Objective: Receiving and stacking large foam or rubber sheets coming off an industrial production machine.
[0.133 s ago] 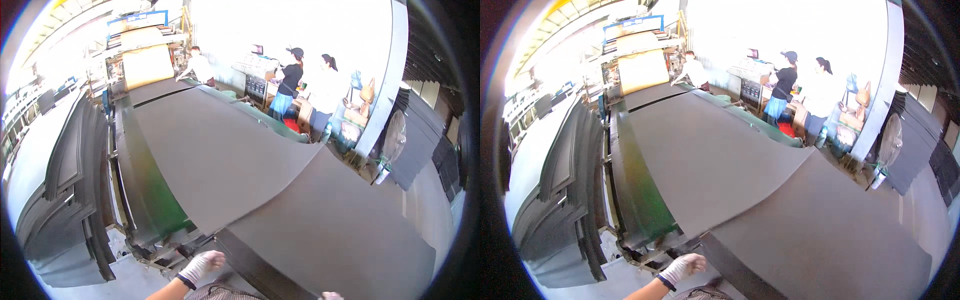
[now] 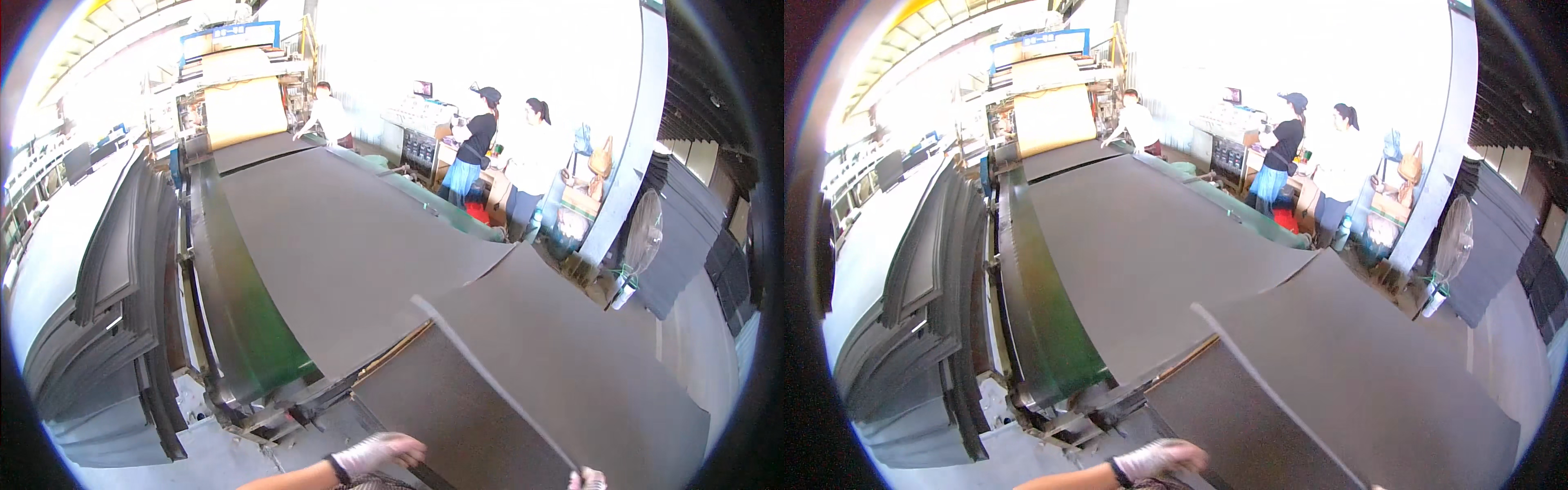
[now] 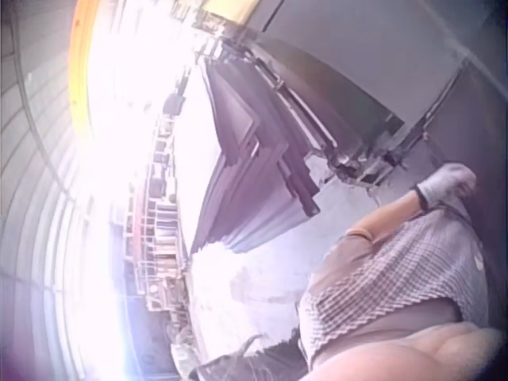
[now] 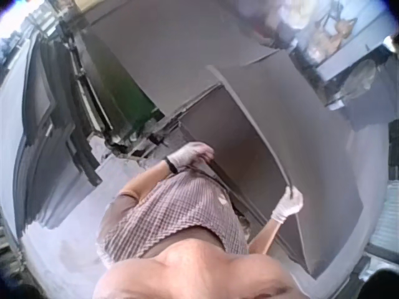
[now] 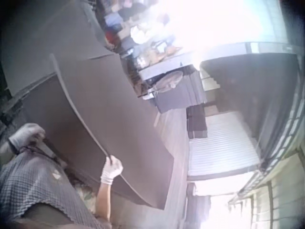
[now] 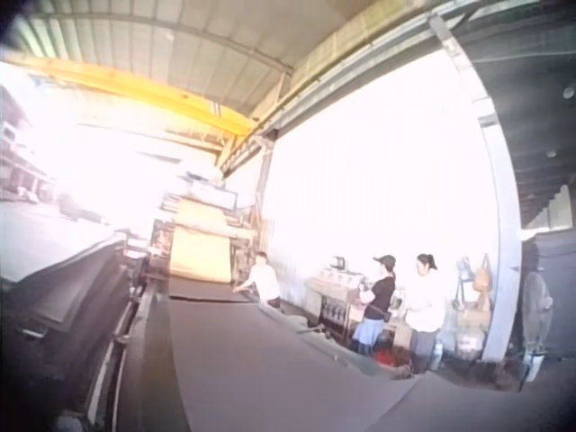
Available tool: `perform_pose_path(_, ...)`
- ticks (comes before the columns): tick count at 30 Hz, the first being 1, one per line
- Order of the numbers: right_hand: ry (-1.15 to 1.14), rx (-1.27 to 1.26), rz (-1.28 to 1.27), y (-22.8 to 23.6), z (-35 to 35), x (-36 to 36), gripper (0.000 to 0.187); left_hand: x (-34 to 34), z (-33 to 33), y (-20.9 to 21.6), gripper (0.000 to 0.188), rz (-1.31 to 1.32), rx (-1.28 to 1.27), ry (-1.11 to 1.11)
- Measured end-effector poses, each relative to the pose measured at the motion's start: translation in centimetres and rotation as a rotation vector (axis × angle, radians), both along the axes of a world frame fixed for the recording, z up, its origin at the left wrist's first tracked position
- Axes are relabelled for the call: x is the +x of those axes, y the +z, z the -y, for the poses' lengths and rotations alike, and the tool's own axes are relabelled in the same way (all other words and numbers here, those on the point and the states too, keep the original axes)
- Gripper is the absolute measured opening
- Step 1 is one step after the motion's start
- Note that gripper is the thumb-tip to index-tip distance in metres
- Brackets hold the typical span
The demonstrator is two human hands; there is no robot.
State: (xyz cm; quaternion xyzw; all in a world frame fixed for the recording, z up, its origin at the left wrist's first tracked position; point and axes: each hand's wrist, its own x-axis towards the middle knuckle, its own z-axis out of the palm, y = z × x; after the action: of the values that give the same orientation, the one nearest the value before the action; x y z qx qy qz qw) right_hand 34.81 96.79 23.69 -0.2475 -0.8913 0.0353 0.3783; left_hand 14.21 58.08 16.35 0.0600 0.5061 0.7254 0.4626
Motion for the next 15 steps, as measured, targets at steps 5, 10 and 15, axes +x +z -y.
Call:
perform_pose_path(5,-0.028,0.204,-0.116,-0.9,4.0,1.8,0.027,4.0,-10.7,5.2,0.073,-0.227,0.264,-0.362)
perform_pose_path(10,0.085,-0.082,0.064,-6.2,9.0,6.6,0.027,6.2,-16.0,0.2,0.065,-0.215,0.085,-0.309)
perform_pose_path(15,-0.417,-0.97,-0.542,-16.6,4.0,19.3,0.051,4.4,-17.3,-3.4,0.046,-0.101,-0.014,0.026)
